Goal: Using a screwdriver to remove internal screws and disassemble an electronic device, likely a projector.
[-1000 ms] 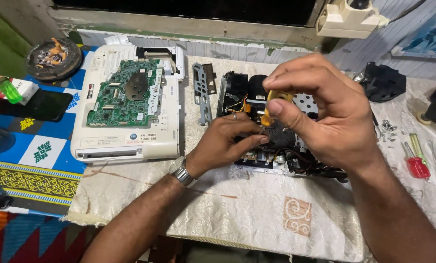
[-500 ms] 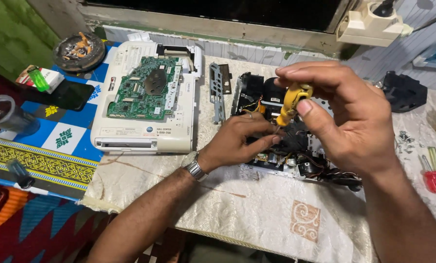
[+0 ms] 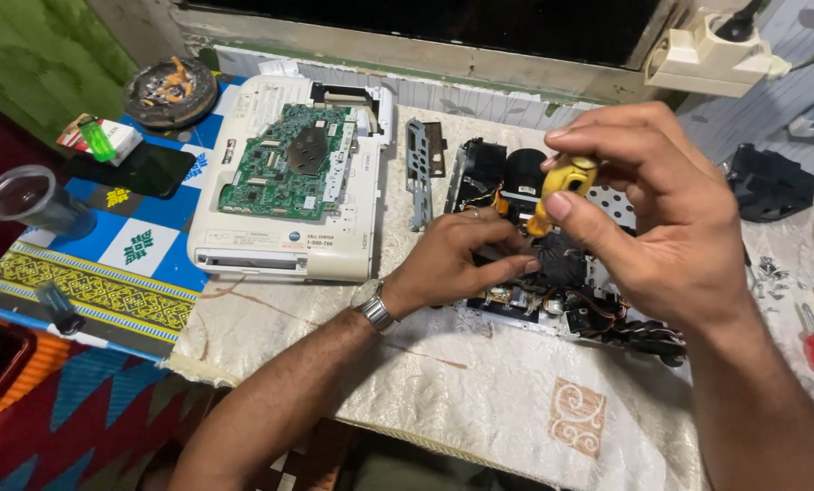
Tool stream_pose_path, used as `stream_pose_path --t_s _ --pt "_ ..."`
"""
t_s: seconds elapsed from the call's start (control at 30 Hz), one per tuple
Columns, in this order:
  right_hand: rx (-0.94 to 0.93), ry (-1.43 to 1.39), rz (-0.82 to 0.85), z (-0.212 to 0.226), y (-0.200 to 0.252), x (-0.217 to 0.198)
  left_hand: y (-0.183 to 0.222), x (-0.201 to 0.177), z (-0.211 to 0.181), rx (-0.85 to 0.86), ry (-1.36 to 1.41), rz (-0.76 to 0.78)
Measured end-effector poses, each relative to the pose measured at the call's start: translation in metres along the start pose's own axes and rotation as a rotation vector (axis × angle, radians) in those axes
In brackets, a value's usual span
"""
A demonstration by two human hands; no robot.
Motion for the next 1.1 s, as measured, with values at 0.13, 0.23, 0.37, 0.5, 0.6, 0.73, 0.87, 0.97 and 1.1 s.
stream_pose_path --t_s 0.13,0.23,0.37,0.5,0.6,0.73,0.87,0.97,1.1 --pt "0.037 -0.061 0.029 0.004 -0.001 -0.001 0.0 -0.004 -0.005 0.004 0.039 0.028" --pt "0.066 -0.148 0.083 0.006 -0.003 0.0 0.001 -0.003 -0.004 0.051 0.022 0.039" --pt "0.008 -0.068 0.058 0.0 -0.003 0.001 0.0 -0.005 -0.004 0.07 0.055 0.019" --pt "0.047 -0.122 0.097 -0.003 -0.002 0.0 0.0 -0.003 0.0 0.044 0.003 -0.015" --pt "0.102 -0.16 0.107 0.002 -0.003 0.001 -0.004 -0.003 -0.005 0.049 -0.011 -0.033" --pt "0.057 -0.036 0.056 -0.002 -0.004 0.002 -0.006 -0.007 -0.011 0.056 -0.014 -0.051" --pt "0.073 -0.079 0.1 -0.002 -0.004 0.0 -0.006 -0.009 -0.013 -0.01 0.017 0.056" --pt "0.081 -0.084 0.122 -0.004 -0.003 0.002 -0.005 -0.008 -0.012 0.01 0.026 0.097" --pt "0.135 -0.014 0.072 -0.002 -0.004 0.003 -0.004 -0.007 -0.008 0.017 0.033 -0.019"
Point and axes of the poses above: each hand's wrist, its own y-axis away from the middle knuckle, its own x-axis out of the palm, z = x × y, the point moved 3 cm from there along -y, towards the middle knuckle, and after that the axes turned 11 degrees about -z, right-handed, at the moved point
